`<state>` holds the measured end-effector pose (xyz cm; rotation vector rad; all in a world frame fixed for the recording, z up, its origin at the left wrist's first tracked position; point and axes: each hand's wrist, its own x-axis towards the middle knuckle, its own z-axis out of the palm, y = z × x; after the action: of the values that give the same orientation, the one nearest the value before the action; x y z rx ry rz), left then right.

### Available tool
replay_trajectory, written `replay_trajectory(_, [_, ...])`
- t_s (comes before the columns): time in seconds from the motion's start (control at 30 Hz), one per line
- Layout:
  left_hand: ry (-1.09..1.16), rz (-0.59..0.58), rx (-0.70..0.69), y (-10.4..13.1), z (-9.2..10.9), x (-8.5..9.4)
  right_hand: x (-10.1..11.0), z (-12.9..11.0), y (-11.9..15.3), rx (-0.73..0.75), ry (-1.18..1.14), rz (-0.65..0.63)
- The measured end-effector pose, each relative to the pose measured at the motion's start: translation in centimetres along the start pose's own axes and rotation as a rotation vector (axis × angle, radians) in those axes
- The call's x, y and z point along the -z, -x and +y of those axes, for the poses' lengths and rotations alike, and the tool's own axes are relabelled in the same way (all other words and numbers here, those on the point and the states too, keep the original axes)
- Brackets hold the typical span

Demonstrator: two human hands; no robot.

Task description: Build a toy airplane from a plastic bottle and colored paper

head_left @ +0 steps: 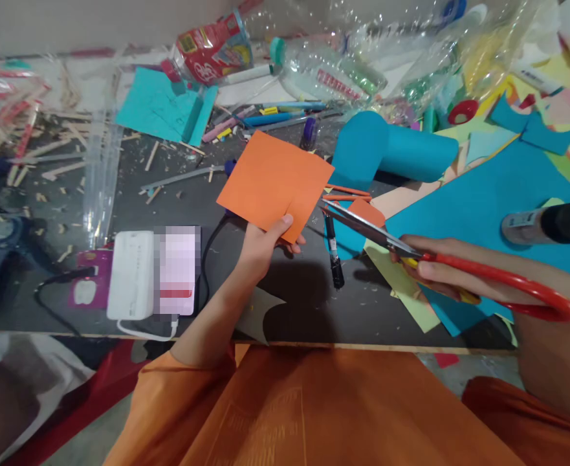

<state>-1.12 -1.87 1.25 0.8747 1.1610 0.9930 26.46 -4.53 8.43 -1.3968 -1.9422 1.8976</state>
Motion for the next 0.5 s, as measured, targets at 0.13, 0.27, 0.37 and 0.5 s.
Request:
replay_trajectory(0.13, [0.008, -0.064, -0.004, 0.2, -0.2, 0.0, -0.6, 0.3, 0.0, -0.034, -0.067, -0.133])
replay_trajectory(0.27, [-0.013, -0.126, 0.035, 0.4, -0.4, -0.1, -1.0, 0.5, -0.5, -0.029, -0.045, -0.139])
replay_trajectory(0.37, [-0.011, -0.142, 0.064, 0.4, -0.3, -0.2, -1.1, 0.6, -0.8, 0.003, -0.032, -0.130])
replay_trajectory(0.5, [-0.004, -0.155, 0.071, 0.5, -0.2, -0.4, -1.3, 1.0, -1.0, 0.031, -0.065, -0.123])
